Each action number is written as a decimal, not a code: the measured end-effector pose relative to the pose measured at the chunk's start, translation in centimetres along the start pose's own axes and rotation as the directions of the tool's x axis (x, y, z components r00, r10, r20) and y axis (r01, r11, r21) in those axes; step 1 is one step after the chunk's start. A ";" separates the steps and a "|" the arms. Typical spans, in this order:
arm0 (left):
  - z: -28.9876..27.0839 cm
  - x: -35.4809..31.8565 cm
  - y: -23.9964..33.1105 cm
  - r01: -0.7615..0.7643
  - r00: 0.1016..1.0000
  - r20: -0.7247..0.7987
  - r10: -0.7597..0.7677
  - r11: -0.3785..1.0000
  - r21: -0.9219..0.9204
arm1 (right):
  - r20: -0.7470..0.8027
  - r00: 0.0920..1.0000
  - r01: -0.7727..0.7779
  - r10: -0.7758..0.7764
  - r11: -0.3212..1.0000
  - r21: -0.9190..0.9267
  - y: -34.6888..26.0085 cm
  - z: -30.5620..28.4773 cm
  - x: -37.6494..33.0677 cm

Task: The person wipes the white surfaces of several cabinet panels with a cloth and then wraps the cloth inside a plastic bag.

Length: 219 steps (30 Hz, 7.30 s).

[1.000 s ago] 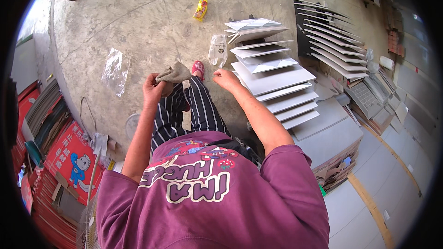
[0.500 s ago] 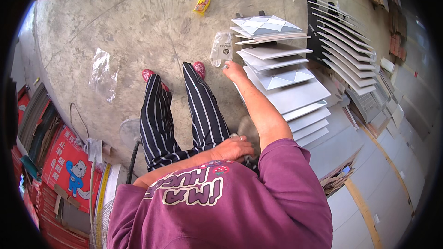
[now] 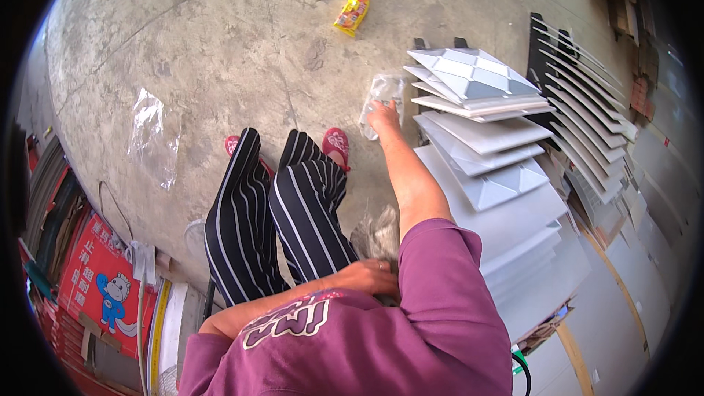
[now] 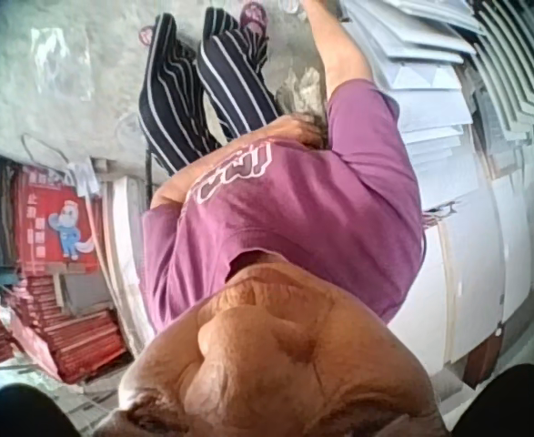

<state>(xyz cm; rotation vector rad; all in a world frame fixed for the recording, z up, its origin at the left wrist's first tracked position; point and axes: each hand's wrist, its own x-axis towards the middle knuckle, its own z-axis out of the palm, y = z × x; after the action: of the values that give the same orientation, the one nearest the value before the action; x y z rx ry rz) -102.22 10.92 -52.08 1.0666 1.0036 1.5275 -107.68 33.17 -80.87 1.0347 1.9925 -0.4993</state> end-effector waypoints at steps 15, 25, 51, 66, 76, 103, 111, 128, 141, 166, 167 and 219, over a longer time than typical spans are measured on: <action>0.0 -5.8 -6.6 0.147 0.989 -0.048 -0.141 0.975 0.167 | -0.609 0.771 0.010 0.184 0.953 0.302 -9.1 1.2 13.3; -1.9 -10.2 -5.9 0.276 0.956 -0.114 -0.272 0.961 0.022 | -0.499 0.832 -0.142 0.241 0.963 0.227 -22.3 -1.4 18.1; -3.6 -15.7 -5.1 0.333 0.875 -0.273 -0.400 0.906 -0.262 | -0.547 0.782 -0.139 0.299 0.939 0.314 -32.0 -5.5 24.9; -1.3 -16.6 -1.8 0.270 0.744 -0.502 -0.441 0.886 -0.377 | 0.085 -0.129 0.963 -0.988 -0.145 -0.229 -46.9 16.0 -2.7; -1.1 -17.9 -3.4 0.152 0.706 -0.598 -0.380 0.906 -0.395 | 0.416 0.253 0.916 -0.874 0.078 -0.394 -57.5 33.2 -6.5; -0.3 -3.5 11.1 -0.038 0.895 -0.390 -0.215 0.835 -0.548 | -0.172 0.650 0.755 -0.740 0.654 0.042 -21.5 -12.6 -20.5; -5.9 -5.1 19.4 -0.019 0.757 -0.439 -0.485 0.655 -0.756 | -0.314 0.656 0.752 -0.686 0.627 0.202 -15.0 -23.0 -32.4; -28.4 -8.6 44.1 -0.014 0.677 -0.527 -0.514 0.707 -0.707 | -0.425 0.707 0.707 -0.566 0.573 0.414 -15.5 -35.7 -46.3; -35.6 6.2 48.3 0.303 0.675 -0.697 -0.242 0.952 -0.037 | -0.606 0.593 0.782 -0.531 0.560 0.274 -16.0 -47.2 -41.4; -49.1 26.8 52.9 0.311 0.917 -0.303 -0.257 0.939 0.145 | -0.565 0.743 0.648 0.359 -0.173 0.742 -12.5 -46.6 -45.1; -48.7 27.3 53.1 0.314 0.924 -0.284 -0.255 0.932 0.184 | -0.561 0.734 0.657 0.383 -0.188 0.730 -12.8 -46.8 -45.9; -37.7 28.3 52.4 0.172 0.983 -0.162 -0.083 0.711 0.681 | -0.336 0.863 0.417 -0.377 0.158 0.895 -19.2 -55.0 -54.9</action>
<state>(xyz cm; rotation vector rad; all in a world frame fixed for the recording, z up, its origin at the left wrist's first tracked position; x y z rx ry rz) -155.43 26.02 -8.33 1.3818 1.7877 1.1067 -131.78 30.92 -4.55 1.1047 1.8767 -2.2597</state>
